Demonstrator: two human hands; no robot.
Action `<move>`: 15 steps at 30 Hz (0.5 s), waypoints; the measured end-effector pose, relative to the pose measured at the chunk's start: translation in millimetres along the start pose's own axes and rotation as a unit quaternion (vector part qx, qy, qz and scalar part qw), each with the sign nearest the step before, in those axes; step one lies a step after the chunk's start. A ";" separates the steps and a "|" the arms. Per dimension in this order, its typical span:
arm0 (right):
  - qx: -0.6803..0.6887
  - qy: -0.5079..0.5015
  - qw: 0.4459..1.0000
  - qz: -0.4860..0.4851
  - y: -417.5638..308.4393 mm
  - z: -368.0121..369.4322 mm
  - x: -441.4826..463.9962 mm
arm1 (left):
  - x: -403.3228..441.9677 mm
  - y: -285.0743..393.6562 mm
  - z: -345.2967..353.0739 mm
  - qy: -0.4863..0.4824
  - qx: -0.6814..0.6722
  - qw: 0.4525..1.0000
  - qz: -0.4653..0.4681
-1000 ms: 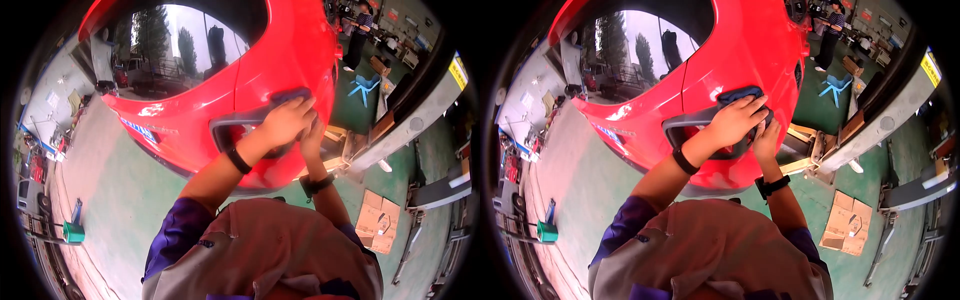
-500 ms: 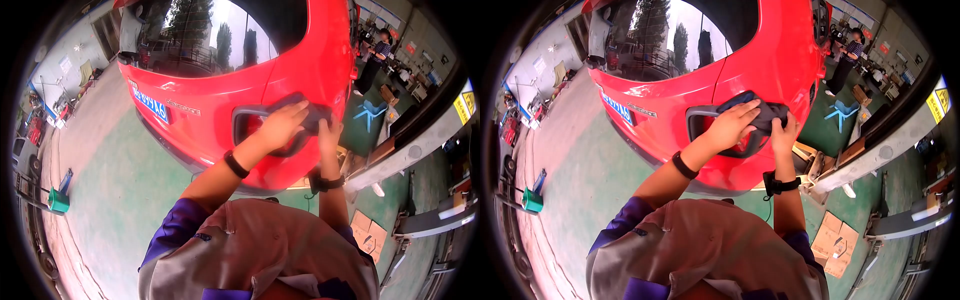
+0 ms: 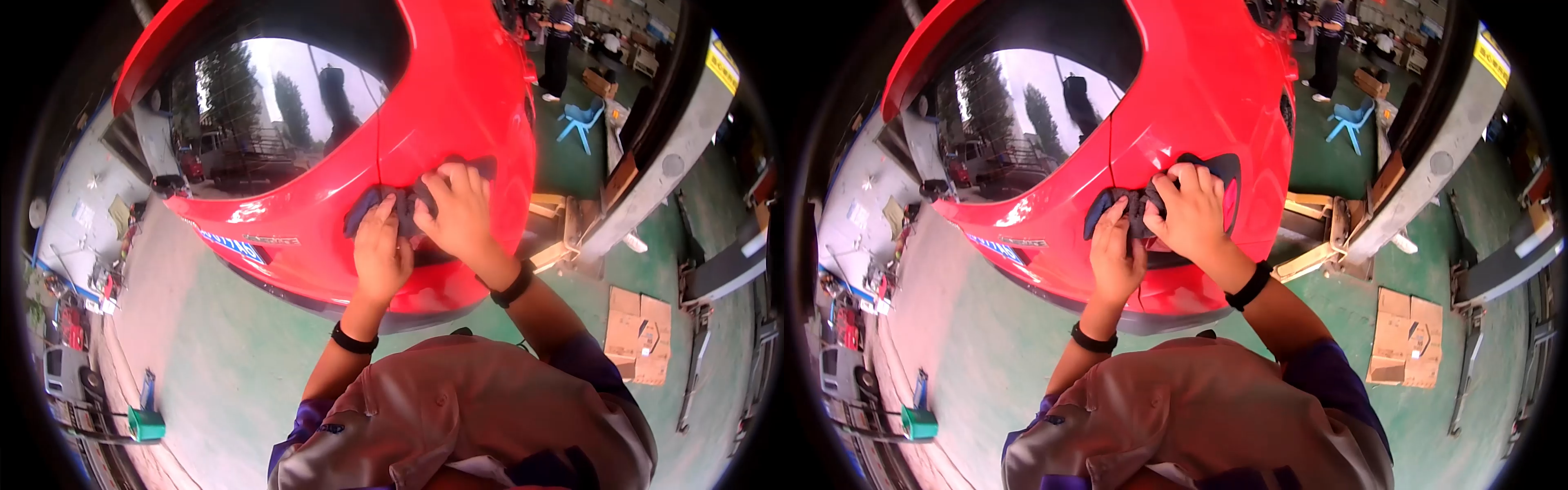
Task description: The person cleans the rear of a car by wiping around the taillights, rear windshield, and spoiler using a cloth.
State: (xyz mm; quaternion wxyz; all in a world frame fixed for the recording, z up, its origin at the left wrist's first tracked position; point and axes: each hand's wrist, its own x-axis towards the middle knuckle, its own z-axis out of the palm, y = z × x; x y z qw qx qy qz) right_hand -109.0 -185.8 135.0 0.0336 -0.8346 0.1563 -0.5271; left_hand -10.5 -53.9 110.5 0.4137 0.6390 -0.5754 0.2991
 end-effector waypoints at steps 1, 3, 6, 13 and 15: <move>0.000 0.001 1.000 0.001 5.2 1.6 1.0 | -2.5 -0.1 9.5 0.021 0.007 0.999 0.026; 0.002 0.000 1.000 0.000 13.1 4.4 1.4 | -0.4 7.3 20.5 0.032 0.004 0.999 0.027; 0.026 0.021 0.999 -0.011 27.2 9.5 0.2 | 7.9 7.2 31.2 0.033 -0.003 0.998 0.053; 0.116 0.077 0.990 0.017 65.8 16.6 -2.4 | 28.4 12.4 46.6 -0.020 -0.052 0.994 0.099; 0.153 0.101 0.982 0.035 71.3 17.9 -3.4 | 34.3 16.8 51.4 -0.030 -0.053 0.992 0.109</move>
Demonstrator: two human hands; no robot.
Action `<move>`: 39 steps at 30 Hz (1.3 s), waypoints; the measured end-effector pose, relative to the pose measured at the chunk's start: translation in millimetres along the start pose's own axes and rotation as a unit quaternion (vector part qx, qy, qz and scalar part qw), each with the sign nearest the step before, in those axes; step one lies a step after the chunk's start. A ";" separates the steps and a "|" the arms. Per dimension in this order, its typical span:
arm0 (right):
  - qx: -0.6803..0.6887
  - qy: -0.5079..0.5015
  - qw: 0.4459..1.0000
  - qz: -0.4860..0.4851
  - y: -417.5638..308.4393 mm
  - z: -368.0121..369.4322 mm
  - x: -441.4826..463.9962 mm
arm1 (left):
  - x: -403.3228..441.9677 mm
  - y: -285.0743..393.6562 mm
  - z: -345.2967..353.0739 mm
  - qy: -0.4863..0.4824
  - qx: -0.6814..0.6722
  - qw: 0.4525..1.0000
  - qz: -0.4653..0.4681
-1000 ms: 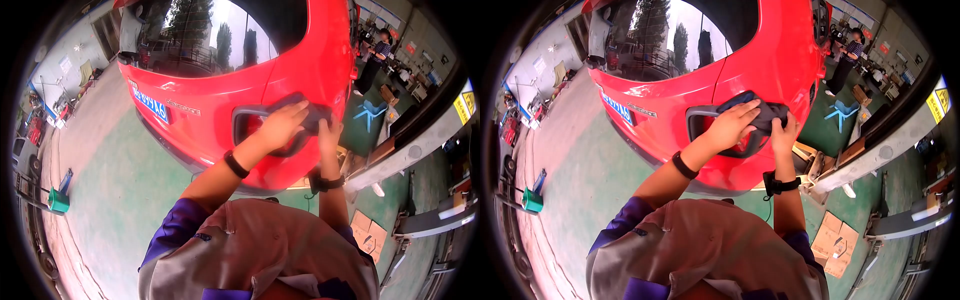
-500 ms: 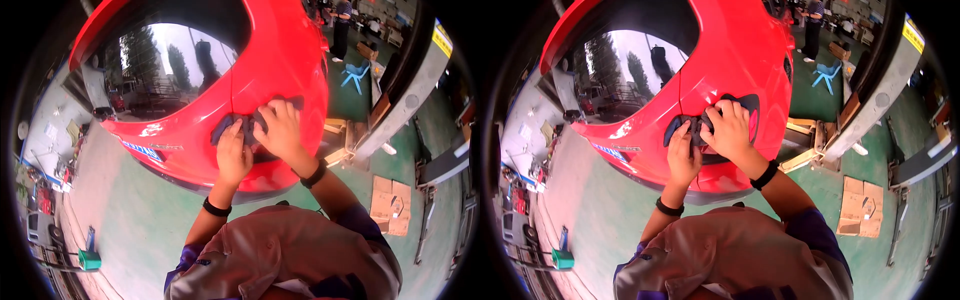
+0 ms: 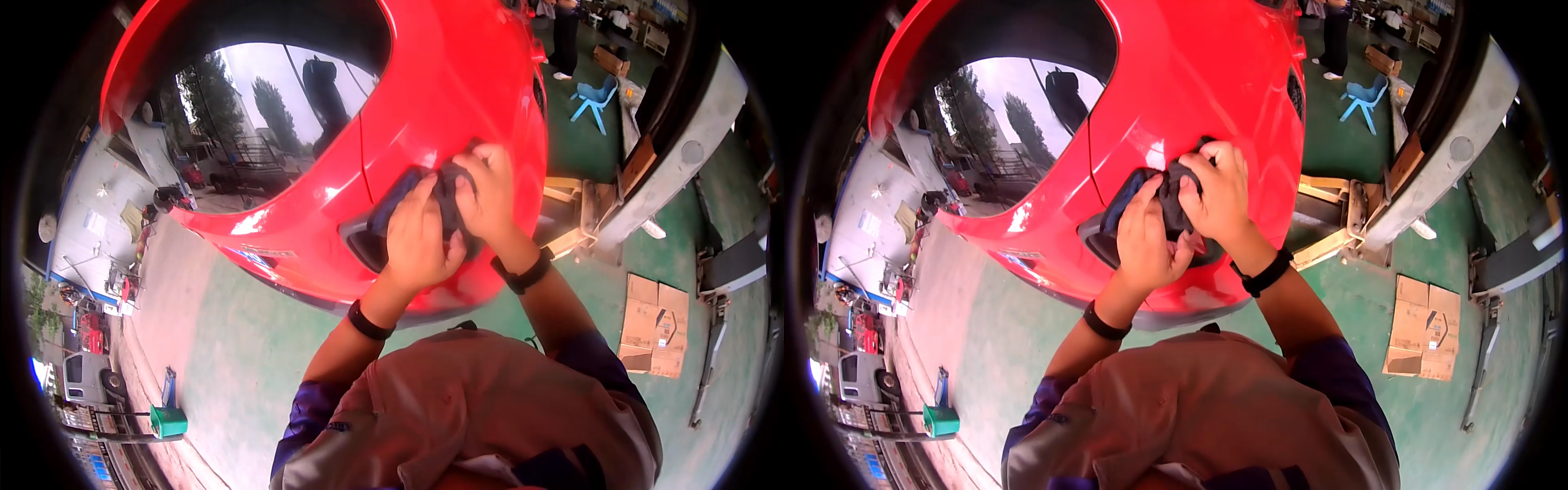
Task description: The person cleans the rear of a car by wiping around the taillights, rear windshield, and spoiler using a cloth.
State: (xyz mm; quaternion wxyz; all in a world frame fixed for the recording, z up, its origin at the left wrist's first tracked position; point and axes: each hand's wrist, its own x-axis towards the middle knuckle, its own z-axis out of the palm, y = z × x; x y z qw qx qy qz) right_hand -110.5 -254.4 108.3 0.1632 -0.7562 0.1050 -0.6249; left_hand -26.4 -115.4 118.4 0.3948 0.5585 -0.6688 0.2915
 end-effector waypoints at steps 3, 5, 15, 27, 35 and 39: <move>0.057 0.011 0.998 0.024 19.7 -3.4 0.4 | 17.4 10.6 3.4 -0.048 0.010 0.999 -0.004; 0.064 0.029 0.996 0.051 29.7 -7.6 -0.9 | 26.6 12.4 10.7 -0.074 0.007 0.997 0.012; -0.043 0.011 0.984 0.171 93.1 -16.5 -84.2 | 56.4 20.1 51.7 -0.116 0.051 0.990 0.061; 0.145 -0.024 0.965 0.215 77.4 -50.0 -28.7 | 18.5 23.4 18.2 0.010 0.030 0.998 -0.057; 0.107 -0.152 0.981 0.059 5.2 -45.3 49.5 | 14.9 22.9 -0.7 0.012 0.033 0.995 -0.091; 0.063 -0.208 0.970 0.108 23.9 -47.5 59.5 | 6.8 30.5 15.9 -0.014 0.117 0.991 -0.068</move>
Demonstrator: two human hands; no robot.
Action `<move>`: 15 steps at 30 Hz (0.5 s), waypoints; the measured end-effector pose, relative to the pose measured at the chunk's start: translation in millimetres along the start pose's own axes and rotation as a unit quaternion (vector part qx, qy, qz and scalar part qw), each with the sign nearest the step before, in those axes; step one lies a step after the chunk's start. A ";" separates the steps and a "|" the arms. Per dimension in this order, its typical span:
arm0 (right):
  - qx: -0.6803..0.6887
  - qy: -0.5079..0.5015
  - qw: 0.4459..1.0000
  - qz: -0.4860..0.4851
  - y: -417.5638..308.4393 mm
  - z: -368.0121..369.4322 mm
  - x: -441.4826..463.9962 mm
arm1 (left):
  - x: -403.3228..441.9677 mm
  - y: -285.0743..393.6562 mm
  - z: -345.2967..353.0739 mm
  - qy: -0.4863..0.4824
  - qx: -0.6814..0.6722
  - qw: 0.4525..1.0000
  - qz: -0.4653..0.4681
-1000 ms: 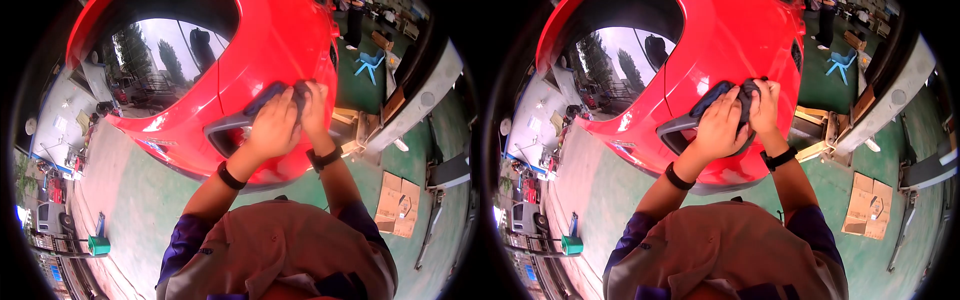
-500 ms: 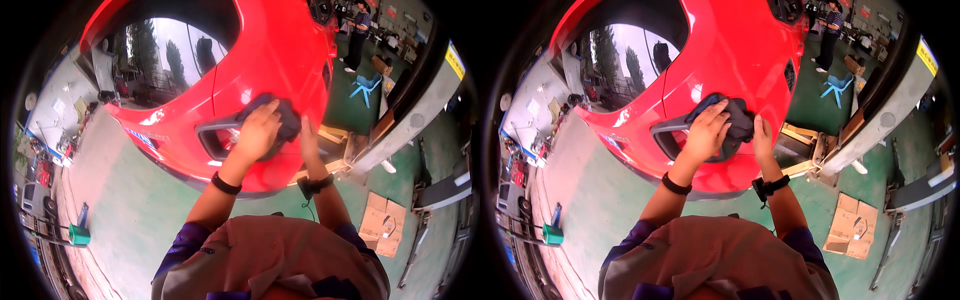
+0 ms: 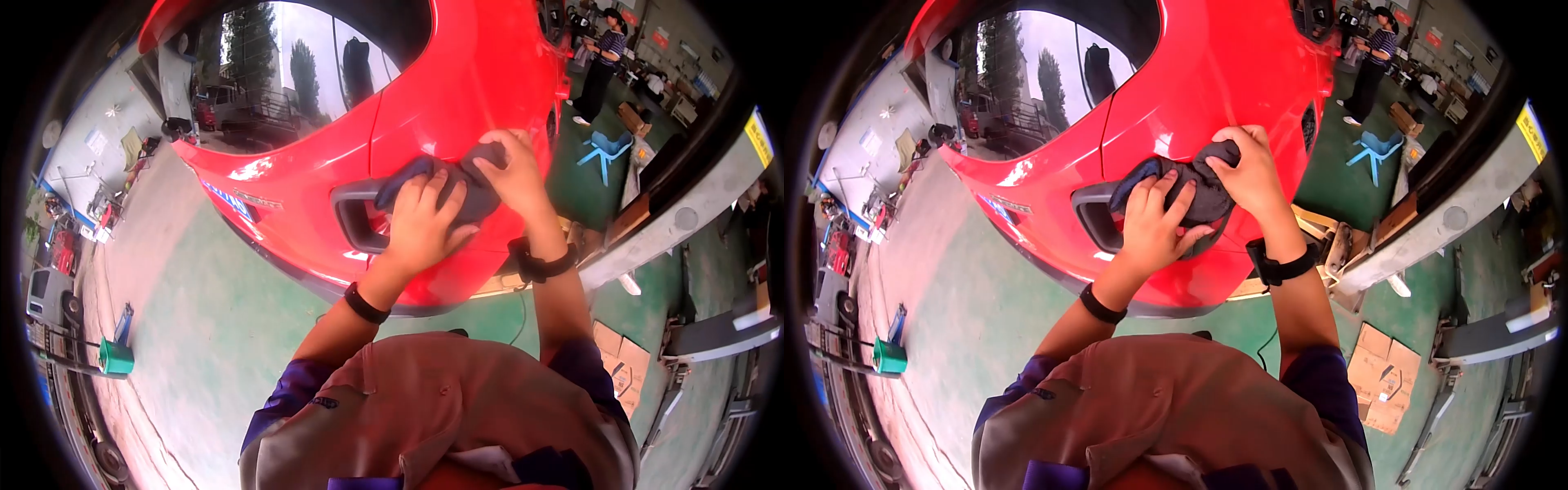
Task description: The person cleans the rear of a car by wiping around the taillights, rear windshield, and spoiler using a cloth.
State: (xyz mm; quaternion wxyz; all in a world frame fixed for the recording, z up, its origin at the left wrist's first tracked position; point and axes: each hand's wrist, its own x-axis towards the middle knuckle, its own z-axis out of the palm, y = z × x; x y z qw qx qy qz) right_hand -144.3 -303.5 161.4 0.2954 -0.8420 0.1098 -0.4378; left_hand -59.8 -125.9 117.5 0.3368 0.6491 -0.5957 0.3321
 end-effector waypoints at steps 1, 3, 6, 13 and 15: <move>-0.013 -0.016 1.000 0.007 -2.2 -2.3 2.9 | -1.5 -2.4 5.6 0.007 0.011 1.000 0.000; -0.038 -0.051 0.998 0.025 -11.9 -9.7 8.5 | -2.4 -3.2 16.1 0.032 0.022 0.999 -0.002; -0.063 -0.072 0.995 0.033 -12.8 -11.4 10.7 | -3.6 -5.5 26.9 0.060 0.028 0.998 0.002; -0.104 0.054 0.992 0.041 23.2 -9.1 -14.9 | -6.6 -11.6 38.8 0.117 0.017 0.993 0.025; -0.115 0.014 0.993 0.012 13.8 -11.7 -9.0 | -7.3 -12.1 40.1 0.122 0.027 0.992 0.028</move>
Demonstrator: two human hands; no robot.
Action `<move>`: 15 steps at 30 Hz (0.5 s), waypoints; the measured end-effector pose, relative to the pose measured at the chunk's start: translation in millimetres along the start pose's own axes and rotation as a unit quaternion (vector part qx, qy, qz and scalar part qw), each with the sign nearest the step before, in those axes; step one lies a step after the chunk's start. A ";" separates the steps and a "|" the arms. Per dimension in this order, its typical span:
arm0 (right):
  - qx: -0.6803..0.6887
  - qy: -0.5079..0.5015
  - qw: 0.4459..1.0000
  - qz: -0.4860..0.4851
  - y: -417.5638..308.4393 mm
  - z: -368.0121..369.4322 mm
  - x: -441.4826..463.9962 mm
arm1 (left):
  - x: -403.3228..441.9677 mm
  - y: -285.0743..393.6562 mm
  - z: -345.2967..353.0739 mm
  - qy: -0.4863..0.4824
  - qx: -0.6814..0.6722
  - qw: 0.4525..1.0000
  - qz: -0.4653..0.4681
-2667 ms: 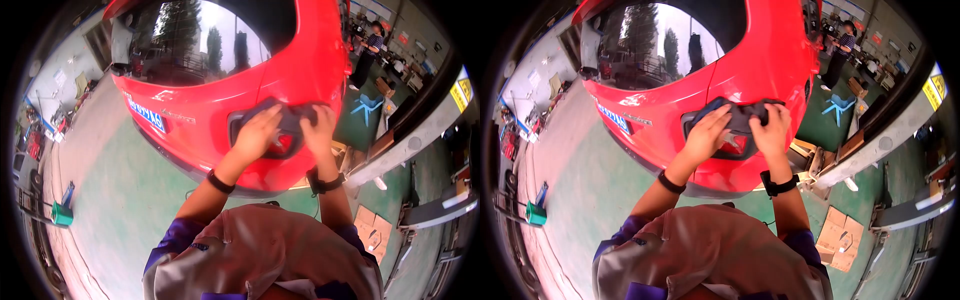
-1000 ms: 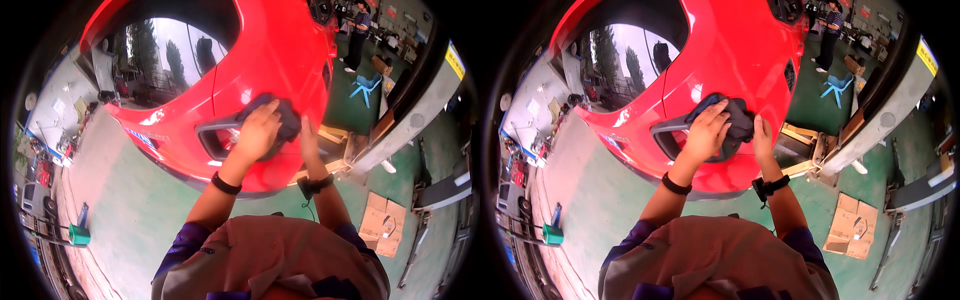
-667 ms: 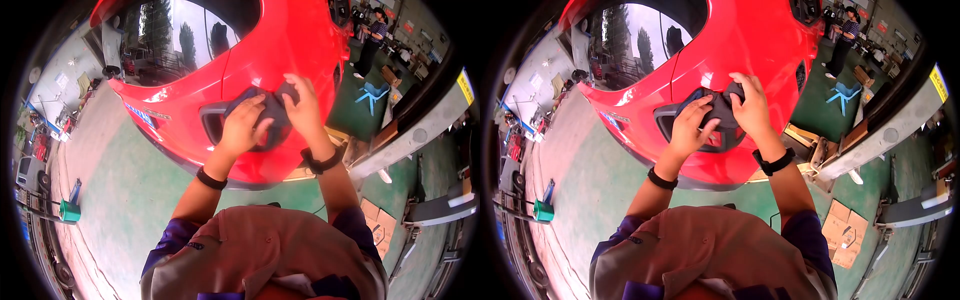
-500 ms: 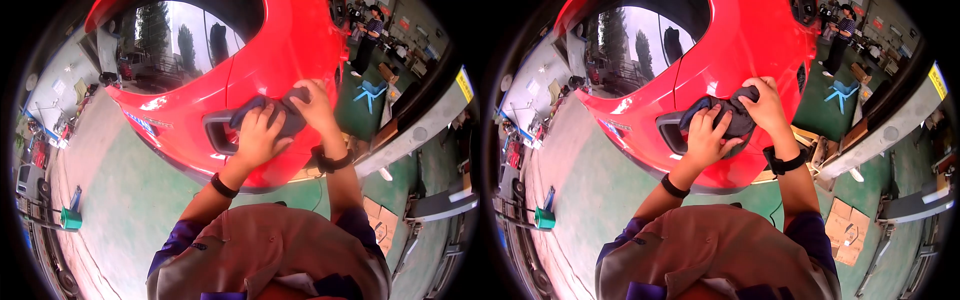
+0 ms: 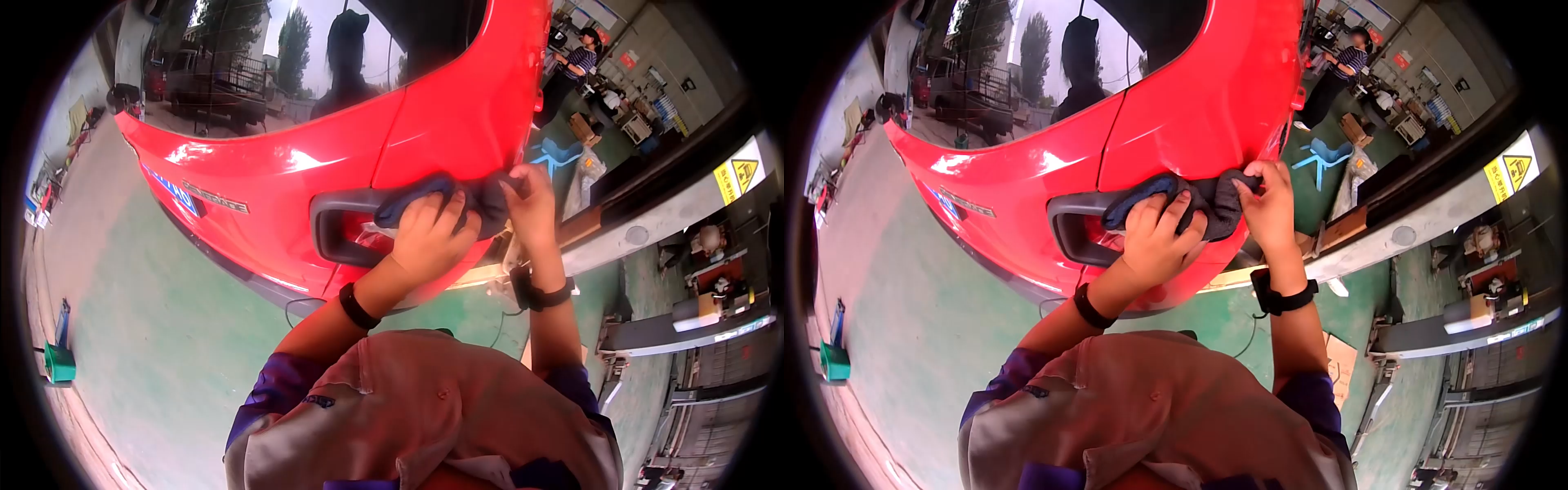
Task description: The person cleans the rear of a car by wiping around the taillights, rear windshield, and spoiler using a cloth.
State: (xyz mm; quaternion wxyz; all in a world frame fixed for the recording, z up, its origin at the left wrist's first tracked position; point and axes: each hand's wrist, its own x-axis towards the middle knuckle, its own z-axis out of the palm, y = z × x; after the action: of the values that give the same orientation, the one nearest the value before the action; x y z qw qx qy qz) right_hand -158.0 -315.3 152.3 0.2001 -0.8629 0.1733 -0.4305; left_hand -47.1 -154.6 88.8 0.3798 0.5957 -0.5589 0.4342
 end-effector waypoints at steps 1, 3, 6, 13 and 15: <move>-0.008 -0.022 0.999 -0.042 -12.3 -2.7 6.8 | -0.8 -0.2 -1.3 -0.006 -0.003 1.000 -0.003; -0.009 -0.076 0.991 -0.112 -34.8 -2.4 17.0 | -1.2 -0.4 -4.5 -0.021 -0.009 1.000 -0.004; 0.007 -0.193 0.967 -0.165 -59.9 -0.2 34.1 | -4.3 -5.8 -9.8 -0.035 -0.034 0.999 0.012; 0.056 -0.284 0.941 -0.174 -42.9 -12.5 52.8 | -8.1 -2.9 -7.1 -0.044 -0.006 0.999 0.007; 0.107 -0.311 0.931 -0.156 -32.0 -20.4 56.9 | -5.8 3.7 -7.0 -0.055 0.001 0.998 -0.022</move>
State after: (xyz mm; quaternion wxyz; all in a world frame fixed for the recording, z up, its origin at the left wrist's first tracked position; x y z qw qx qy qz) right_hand -138.2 -318.6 217.6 0.2659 -0.9431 -0.0815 -0.1823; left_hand -51.4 -146.4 85.5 0.3570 0.6312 -0.5656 0.3927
